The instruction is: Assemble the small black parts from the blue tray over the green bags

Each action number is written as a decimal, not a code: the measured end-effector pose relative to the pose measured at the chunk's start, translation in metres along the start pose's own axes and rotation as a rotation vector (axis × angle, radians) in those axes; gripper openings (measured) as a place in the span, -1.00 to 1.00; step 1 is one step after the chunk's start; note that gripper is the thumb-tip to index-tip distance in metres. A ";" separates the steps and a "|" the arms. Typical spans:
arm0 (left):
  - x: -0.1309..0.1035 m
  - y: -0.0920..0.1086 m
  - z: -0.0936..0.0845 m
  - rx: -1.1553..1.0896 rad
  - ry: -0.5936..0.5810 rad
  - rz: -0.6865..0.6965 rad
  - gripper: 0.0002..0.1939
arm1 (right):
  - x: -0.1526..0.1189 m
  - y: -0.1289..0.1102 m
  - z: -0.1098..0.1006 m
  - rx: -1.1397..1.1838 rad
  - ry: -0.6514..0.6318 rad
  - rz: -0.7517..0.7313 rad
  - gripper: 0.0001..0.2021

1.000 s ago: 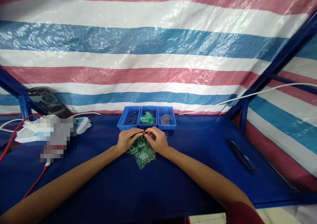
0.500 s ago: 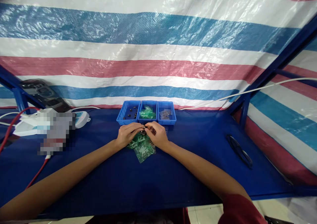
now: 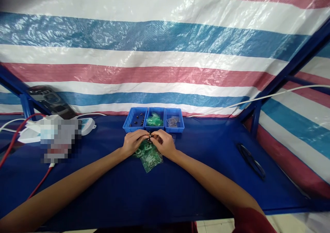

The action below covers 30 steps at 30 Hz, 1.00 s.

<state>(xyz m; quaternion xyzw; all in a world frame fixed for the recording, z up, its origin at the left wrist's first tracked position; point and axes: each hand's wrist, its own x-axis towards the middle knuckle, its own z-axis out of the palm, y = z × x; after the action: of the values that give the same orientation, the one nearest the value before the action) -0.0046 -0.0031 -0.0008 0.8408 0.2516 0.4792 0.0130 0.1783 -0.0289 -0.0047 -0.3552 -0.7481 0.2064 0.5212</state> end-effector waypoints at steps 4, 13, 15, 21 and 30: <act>0.000 0.000 0.000 -0.004 -0.003 0.024 -0.92 | 0.000 0.001 0.001 0.013 -0.003 -0.012 -0.81; -0.005 -0.004 0.000 -0.018 -0.054 0.011 -0.88 | 0.000 0.001 0.000 -0.008 -0.014 -0.060 -0.81; -0.004 -0.003 0.000 -0.005 -0.069 0.008 -0.84 | -0.001 0.001 0.000 -0.013 -0.007 -0.045 -0.79; -0.005 -0.003 0.000 -0.014 -0.080 0.027 -0.81 | -0.001 0.002 0.000 -0.013 -0.005 -0.026 -0.79; 0.008 0.006 -0.007 0.001 0.042 -0.160 -0.84 | 0.000 -0.001 -0.001 -0.010 -0.002 -0.034 -0.75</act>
<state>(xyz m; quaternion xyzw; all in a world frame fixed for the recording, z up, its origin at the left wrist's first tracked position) -0.0047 -0.0070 0.0109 0.8078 0.3185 0.4939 0.0456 0.1794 -0.0298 -0.0040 -0.3448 -0.7556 0.1940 0.5221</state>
